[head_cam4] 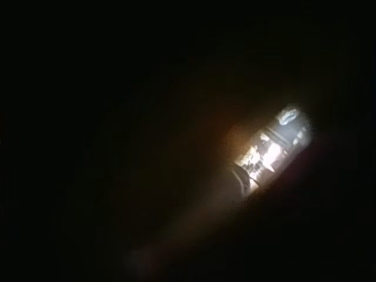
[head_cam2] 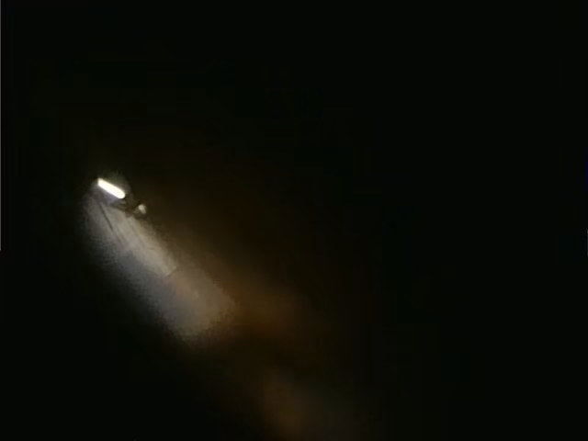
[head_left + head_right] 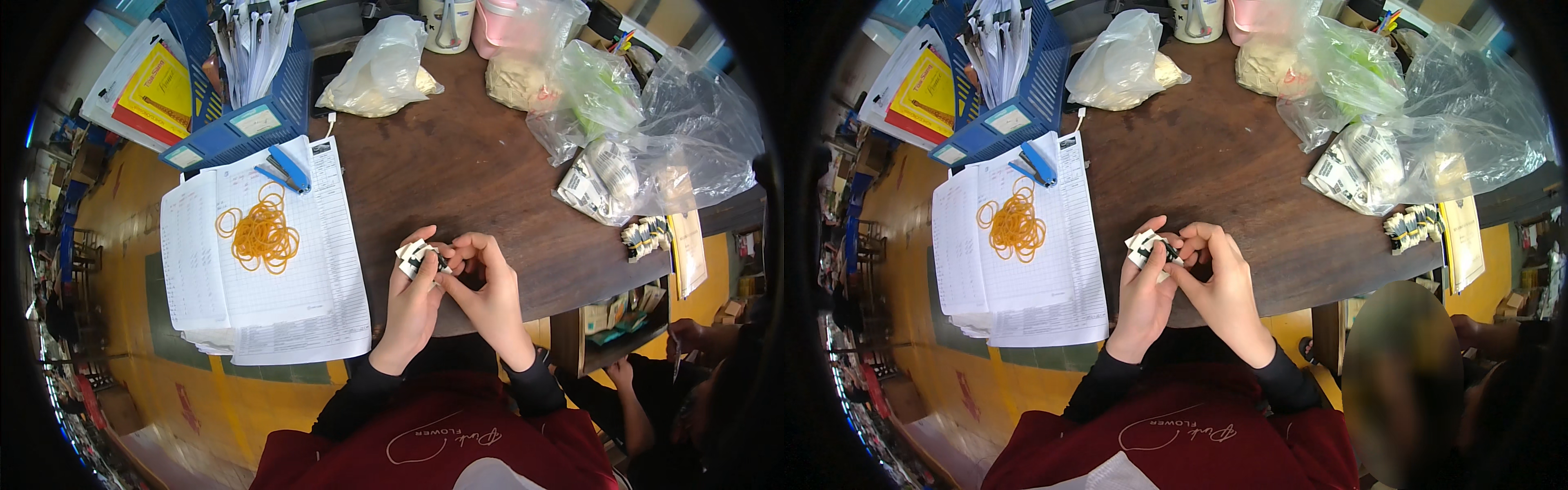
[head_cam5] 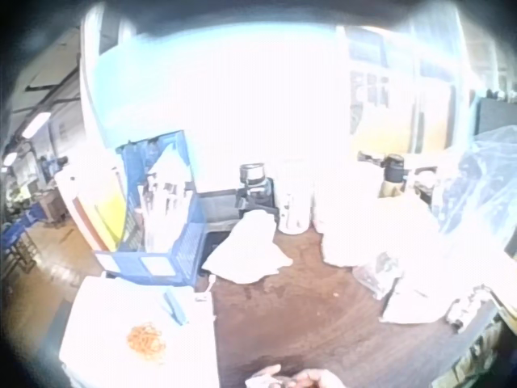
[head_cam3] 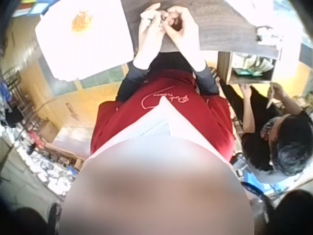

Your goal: The person gathers small white paper strips with green markings, aligns them into stacks, and secures each stack with a rubber band. The person then places the finished bundles into a clear plastic bag on the table.

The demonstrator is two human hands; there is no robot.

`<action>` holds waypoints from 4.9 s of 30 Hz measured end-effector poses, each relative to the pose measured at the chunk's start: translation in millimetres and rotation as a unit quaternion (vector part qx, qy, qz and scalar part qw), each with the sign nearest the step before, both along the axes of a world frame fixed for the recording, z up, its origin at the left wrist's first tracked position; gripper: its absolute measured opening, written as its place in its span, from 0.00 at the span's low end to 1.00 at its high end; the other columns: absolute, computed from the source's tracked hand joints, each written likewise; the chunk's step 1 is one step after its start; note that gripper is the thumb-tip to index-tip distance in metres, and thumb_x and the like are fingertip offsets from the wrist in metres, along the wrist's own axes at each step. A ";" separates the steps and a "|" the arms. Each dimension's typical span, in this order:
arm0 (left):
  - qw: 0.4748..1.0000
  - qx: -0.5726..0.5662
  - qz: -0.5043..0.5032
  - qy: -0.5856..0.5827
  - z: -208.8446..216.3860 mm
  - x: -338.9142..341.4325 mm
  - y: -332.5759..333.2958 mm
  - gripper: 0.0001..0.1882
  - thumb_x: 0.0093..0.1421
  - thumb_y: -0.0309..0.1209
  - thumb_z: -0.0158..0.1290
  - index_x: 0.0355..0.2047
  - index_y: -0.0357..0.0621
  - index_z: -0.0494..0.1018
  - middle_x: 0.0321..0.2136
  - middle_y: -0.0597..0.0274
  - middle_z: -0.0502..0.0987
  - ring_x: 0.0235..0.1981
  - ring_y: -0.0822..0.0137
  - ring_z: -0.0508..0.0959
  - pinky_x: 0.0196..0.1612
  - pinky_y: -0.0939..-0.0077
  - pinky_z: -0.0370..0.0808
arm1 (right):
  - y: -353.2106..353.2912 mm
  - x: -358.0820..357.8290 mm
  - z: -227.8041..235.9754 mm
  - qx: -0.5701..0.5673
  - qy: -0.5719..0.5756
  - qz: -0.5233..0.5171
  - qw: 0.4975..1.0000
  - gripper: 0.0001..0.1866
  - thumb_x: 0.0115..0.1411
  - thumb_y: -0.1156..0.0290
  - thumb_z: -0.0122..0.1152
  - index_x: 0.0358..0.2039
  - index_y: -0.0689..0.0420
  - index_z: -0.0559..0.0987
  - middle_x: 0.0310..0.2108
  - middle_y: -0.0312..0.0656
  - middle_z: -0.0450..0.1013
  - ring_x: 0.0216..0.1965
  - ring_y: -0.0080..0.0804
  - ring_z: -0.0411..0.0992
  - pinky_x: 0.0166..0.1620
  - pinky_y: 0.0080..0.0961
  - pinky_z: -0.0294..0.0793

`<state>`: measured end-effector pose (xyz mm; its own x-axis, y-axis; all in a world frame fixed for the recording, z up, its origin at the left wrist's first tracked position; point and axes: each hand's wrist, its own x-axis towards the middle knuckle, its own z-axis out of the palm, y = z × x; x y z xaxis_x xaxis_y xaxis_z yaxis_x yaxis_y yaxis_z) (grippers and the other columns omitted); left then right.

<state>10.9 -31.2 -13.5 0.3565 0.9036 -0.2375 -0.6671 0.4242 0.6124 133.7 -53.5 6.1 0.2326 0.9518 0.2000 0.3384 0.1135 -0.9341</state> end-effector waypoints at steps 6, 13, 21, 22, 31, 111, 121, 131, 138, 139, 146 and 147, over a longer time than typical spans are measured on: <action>0.986 0.057 -0.123 0.100 -0.4 -1.7 5.2 0.26 0.68 0.24 0.52 0.65 0.44 0.59 0.41 0.67 0.72 0.45 0.75 0.73 0.51 0.79 0.72 | -6.0 37.5 32.0 0.091 -0.209 0.044 0.973 0.25 0.51 0.79 0.69 0.51 0.59 0.77 0.46 0.45 0.74 0.45 0.43 0.72 0.50 0.35 0.72; 0.969 0.109 -0.153 0.161 -4.1 0.1 8.0 0.41 0.62 0.21 0.58 0.71 0.48 0.49 0.51 0.63 0.66 0.49 0.75 0.70 0.51 0.80 0.71 | -1.5 40.9 19.9 0.045 -0.170 0.166 0.970 0.20 0.57 0.77 0.64 0.51 0.62 0.80 0.56 0.50 0.73 0.57 0.48 0.71 0.58 0.38 0.69; 0.977 0.055 -0.172 0.117 4.2 1.2 1.3 0.34 0.69 0.27 0.48 0.72 0.49 0.50 0.62 0.59 0.64 0.60 0.66 0.69 0.59 0.68 0.71 | -6.8 50.7 18.9 0.105 -0.144 0.251 0.952 0.41 0.49 0.70 0.71 0.65 0.55 0.68 0.62 0.48 0.68 0.62 0.50 0.66 0.64 0.44 0.63; 0.979 0.064 -0.172 0.086 6.1 3.2 2.9 0.29 0.72 0.32 0.43 0.72 0.47 0.51 0.62 0.57 0.66 0.63 0.61 0.68 0.63 0.62 0.68 | -6.2 51.4 17.7 0.118 -0.157 0.241 0.950 0.39 0.50 0.69 0.70 0.65 0.55 0.68 0.59 0.47 0.70 0.60 0.50 0.67 0.62 0.43 0.65; 0.977 0.031 -0.204 0.056 -0.2 0.2 11.7 0.26 0.77 0.38 0.34 0.73 0.49 0.51 0.65 0.60 0.63 0.63 0.62 0.67 0.65 0.63 0.65 | -15.2 59.9 15.9 0.086 -0.093 0.257 0.958 0.43 0.49 0.69 0.72 0.66 0.58 0.66 0.54 0.49 0.69 0.56 0.49 0.67 0.59 0.40 0.66; 0.612 0.555 0.001 0.564 -0.7 17.6 2.5 0.22 0.59 0.24 0.58 0.54 0.33 0.73 0.43 0.54 0.76 0.46 0.55 0.76 0.49 0.63 0.73 | -25.5 51.2 -4.3 0.031 -0.224 -0.015 0.974 0.20 0.55 0.85 0.63 0.50 0.63 0.80 0.45 0.49 0.77 0.44 0.47 0.75 0.48 0.35 0.75; 0.573 0.560 0.017 0.598 -6.5 14.7 -9.4 0.22 0.55 0.24 0.53 0.51 0.29 0.74 0.44 0.55 0.75 0.47 0.60 0.75 0.53 0.67 0.75 | -36.3 20.8 -1.7 -0.024 -0.316 0.007 0.948 0.27 0.64 0.87 0.47 0.65 0.69 0.66 0.61 0.61 0.69 0.62 0.59 0.67 0.61 0.39 0.69; 0.776 0.425 0.141 0.444 51.5 -56.6 -46.8 0.15 0.58 0.24 0.61 0.46 0.40 0.76 0.40 0.56 0.78 0.38 0.56 0.79 0.41 0.68 0.76 | 12.7 5.8 65.2 0.072 -0.180 -0.025 0.981 0.17 0.63 0.82 0.53 0.52 0.67 0.78 0.52 0.52 0.77 0.54 0.38 0.75 0.59 0.33 0.70; 0.778 0.220 0.315 0.497 66.9 -172.1 -34.3 0.12 0.64 0.20 0.55 0.48 0.31 0.76 0.38 0.62 0.77 0.37 0.74 0.76 0.40 0.78 0.75 | 102.2 -112.0 30.3 0.181 -0.292 0.296 0.891 0.10 0.54 0.78 0.67 0.38 0.57 0.81 0.42 0.43 0.73 0.48 0.46 0.71 0.54 0.41 0.69; 0.785 0.207 0.323 0.486 63.3 -182.3 -32.8 0.12 0.65 0.21 0.54 0.49 0.31 0.76 0.39 0.62 0.77 0.37 0.74 0.76 0.41 0.78 0.75 | 107.9 -120.6 24.5 0.162 -0.298 0.308 0.889 0.10 0.54 0.77 0.67 0.38 0.56 0.81 0.42 0.43 0.73 0.49 0.45 0.71 0.54 0.40 0.69; 0.854 0.147 0.342 0.363 47.7 -203.9 -26.6 0.13 0.67 0.24 0.56 0.49 0.29 0.75 0.38 0.64 0.76 0.38 0.78 0.73 0.42 0.84 0.72 | 119.0 -123.1 36.0 0.094 -0.060 0.281 0.953 0.02 0.57 0.82 0.64 0.30 0.61 0.81 0.31 0.42 0.77 0.33 0.35 0.77 0.38 0.26 0.74; 0.862 0.148 0.335 0.349 48.4 -204.1 -25.7 0.13 0.67 0.24 0.56 0.49 0.28 0.75 0.38 0.64 0.76 0.37 0.78 0.73 0.42 0.84 0.72 | 121.7 -122.1 41.6 0.028 0.031 0.279 0.959 0.02 0.57 0.82 0.63 0.29 0.61 0.81 0.31 0.42 0.78 0.33 0.33 0.77 0.39 0.25 0.74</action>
<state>-193.1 -56.9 35.0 -0.4057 0.9091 0.0944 -0.1261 -0.1580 0.9793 11.7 68.2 47.7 -0.2979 0.9192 0.2576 0.1544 0.3127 -0.9372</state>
